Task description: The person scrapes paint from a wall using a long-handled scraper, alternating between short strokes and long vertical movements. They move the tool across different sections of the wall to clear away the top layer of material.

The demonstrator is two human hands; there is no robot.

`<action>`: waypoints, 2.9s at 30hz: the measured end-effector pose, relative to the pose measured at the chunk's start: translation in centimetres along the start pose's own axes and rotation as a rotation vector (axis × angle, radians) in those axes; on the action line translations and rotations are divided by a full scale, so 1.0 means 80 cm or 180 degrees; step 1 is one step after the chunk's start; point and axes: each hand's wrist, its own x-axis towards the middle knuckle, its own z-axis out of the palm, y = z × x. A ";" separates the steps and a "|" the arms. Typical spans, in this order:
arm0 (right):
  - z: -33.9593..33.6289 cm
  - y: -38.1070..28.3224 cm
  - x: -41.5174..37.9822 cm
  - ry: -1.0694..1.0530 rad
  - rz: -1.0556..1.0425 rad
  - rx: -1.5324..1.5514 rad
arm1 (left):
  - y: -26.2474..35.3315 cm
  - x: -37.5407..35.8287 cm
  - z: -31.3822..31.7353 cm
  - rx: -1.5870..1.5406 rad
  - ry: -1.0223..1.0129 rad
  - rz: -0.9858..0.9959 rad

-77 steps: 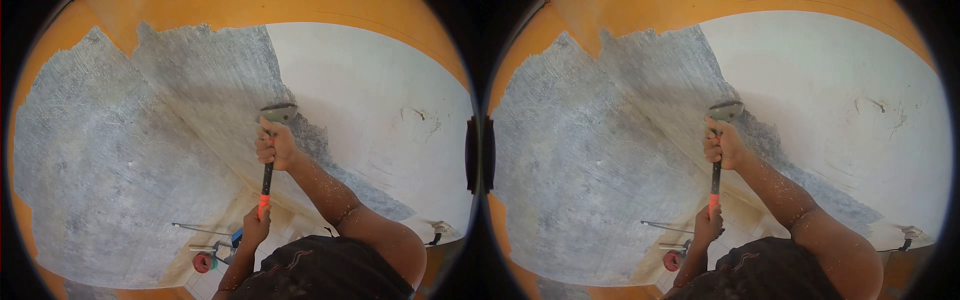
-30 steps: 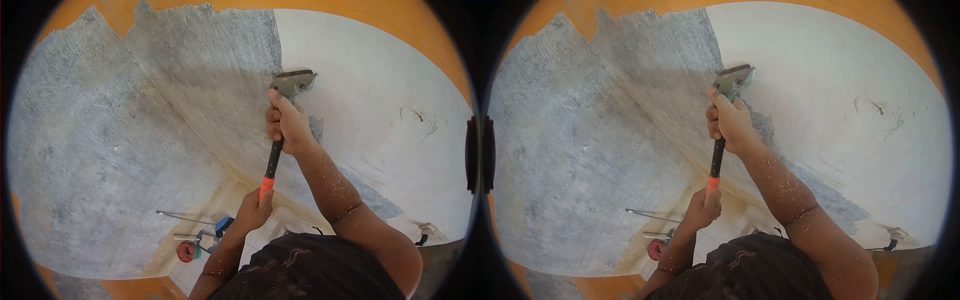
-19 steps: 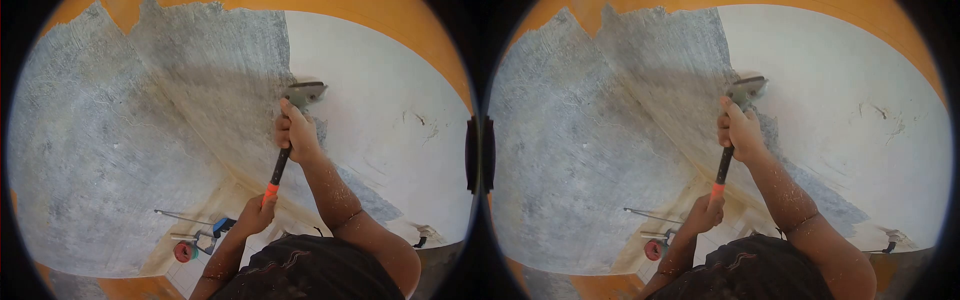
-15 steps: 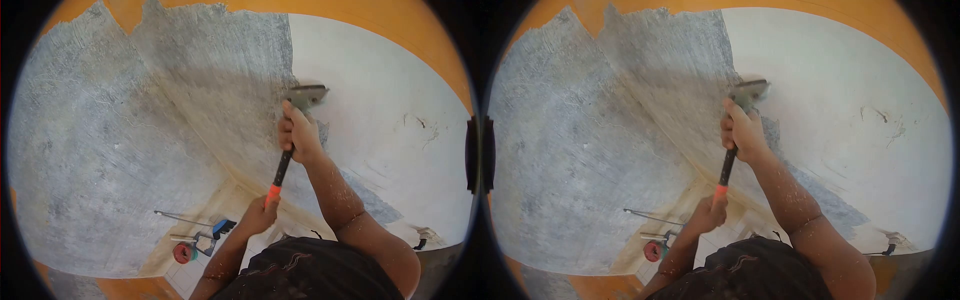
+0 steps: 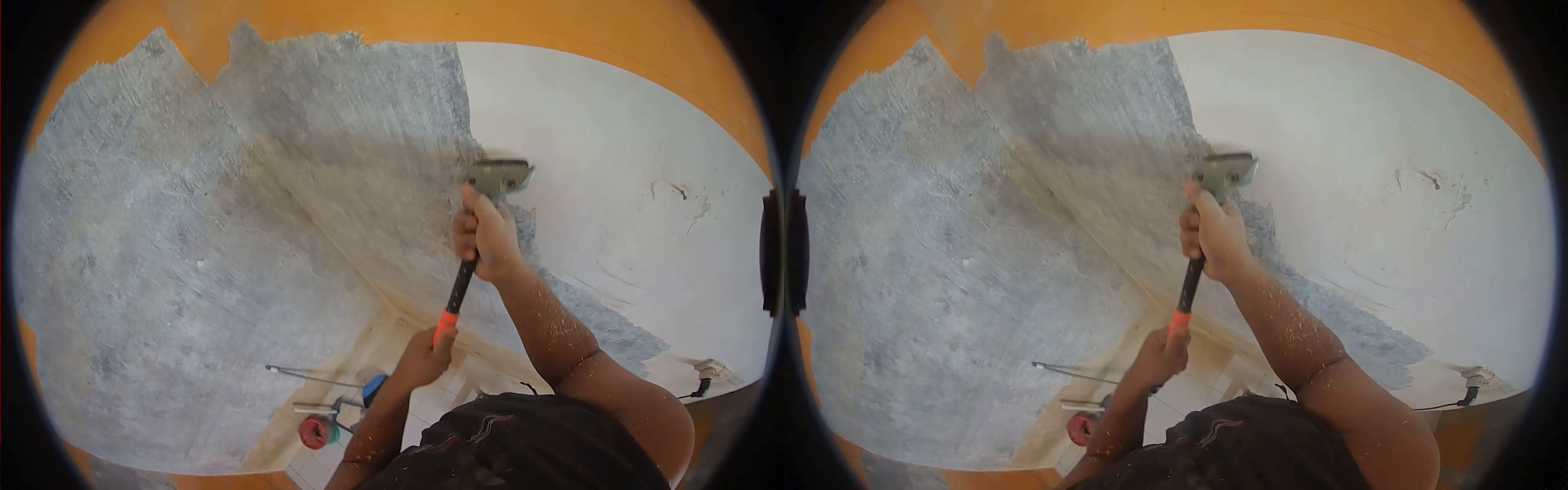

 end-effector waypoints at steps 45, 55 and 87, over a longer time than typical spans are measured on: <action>-0.029 0.095 -0.009 0.0010 -0.0894 -0.0328 | -0.080 0.014 -0.005 0.1313 0.1438 0.0615; -0.098 0.081 0.004 -0.1947 0.0864 0.0958 | -0.115 -0.044 0.038 -0.0509 0.0380 0.0083; -0.116 0.039 0.015 -0.0676 0.1457 0.0427 | -0.089 -0.012 0.110 -0.1238 0.0820 -0.0621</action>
